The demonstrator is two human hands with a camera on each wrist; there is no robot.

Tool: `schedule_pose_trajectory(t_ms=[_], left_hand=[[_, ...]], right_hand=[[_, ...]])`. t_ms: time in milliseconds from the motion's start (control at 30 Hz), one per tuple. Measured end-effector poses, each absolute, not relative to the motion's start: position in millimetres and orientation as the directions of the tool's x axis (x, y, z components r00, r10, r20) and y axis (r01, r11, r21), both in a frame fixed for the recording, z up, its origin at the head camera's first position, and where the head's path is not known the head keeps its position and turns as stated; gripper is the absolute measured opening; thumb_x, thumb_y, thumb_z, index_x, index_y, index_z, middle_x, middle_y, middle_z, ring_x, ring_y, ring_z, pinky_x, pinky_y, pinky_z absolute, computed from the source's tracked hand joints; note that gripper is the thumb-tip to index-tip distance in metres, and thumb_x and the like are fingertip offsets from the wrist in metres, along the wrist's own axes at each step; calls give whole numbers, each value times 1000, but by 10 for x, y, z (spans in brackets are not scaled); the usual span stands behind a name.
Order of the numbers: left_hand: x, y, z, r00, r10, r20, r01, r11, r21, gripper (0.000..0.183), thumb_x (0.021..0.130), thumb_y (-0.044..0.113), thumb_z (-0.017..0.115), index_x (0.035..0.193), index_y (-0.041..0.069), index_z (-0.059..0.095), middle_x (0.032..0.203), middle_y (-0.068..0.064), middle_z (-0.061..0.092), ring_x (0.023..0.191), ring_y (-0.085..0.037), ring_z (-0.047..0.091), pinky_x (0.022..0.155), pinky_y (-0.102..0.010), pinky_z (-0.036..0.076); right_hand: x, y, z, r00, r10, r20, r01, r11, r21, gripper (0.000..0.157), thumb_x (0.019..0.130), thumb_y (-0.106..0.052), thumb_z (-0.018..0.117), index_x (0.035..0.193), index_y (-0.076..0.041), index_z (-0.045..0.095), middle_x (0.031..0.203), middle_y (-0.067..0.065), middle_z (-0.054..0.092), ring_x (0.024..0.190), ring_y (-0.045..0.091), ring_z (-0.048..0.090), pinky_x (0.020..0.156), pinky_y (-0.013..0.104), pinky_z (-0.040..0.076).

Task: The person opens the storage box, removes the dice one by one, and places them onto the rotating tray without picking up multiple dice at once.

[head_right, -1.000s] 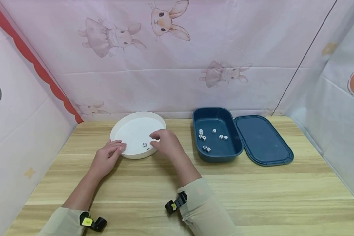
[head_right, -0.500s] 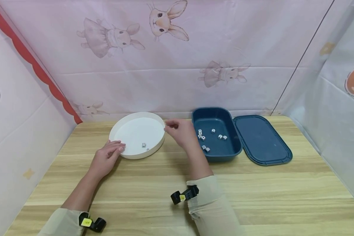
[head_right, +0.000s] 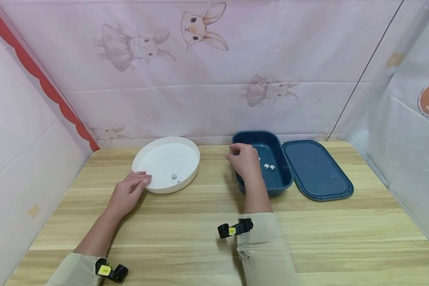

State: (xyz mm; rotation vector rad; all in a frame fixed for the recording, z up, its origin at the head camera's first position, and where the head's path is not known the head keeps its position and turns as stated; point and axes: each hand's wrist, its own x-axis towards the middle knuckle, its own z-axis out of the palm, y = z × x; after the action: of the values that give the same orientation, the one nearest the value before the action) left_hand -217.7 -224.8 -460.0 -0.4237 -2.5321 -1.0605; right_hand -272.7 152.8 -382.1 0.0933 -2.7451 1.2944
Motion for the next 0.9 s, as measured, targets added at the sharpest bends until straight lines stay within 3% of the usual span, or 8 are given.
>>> schedule_pose_trajectory(t_ms=[300, 600, 900], left_hand=[[-2174, -2250, -4610, -886, 133, 445, 410, 672, 617, 23, 98, 20, 61, 105, 3, 75, 111, -8, 73, 122, -28, 60, 124, -46, 22], [-2172, -2249, -4608, -890, 133, 435, 404, 673, 620, 24, 99, 21, 61, 105, 3, 75, 112, -8, 73, 123, -28, 60, 124, -47, 22], [-2177, -2254, -4613, -893, 134, 430, 401, 671, 623, 25, 99, 21, 60, 107, 3, 75, 113, -8, 73, 124, -29, 59, 124, -47, 21]], right_hand=[[-2763, 1609, -3897, -999, 15, 46, -25, 647, -762, 38, 92, -18, 68, 128, -7, 65, 127, 13, 65, 118, 29, 59, 100, 46, 53], [-2781, 1738, -3960, -1000, 14, 5, 5, 643, -766, 37, 97, -26, 59, 129, -8, 64, 129, 14, 63, 117, 30, 59, 100, 47, 52], [-2799, 1812, -4003, -991, -36, -131, 59, 753, -655, 43, 97, -20, 59, 137, -4, 56, 137, 19, 57, 129, 35, 51, 109, 52, 43]])
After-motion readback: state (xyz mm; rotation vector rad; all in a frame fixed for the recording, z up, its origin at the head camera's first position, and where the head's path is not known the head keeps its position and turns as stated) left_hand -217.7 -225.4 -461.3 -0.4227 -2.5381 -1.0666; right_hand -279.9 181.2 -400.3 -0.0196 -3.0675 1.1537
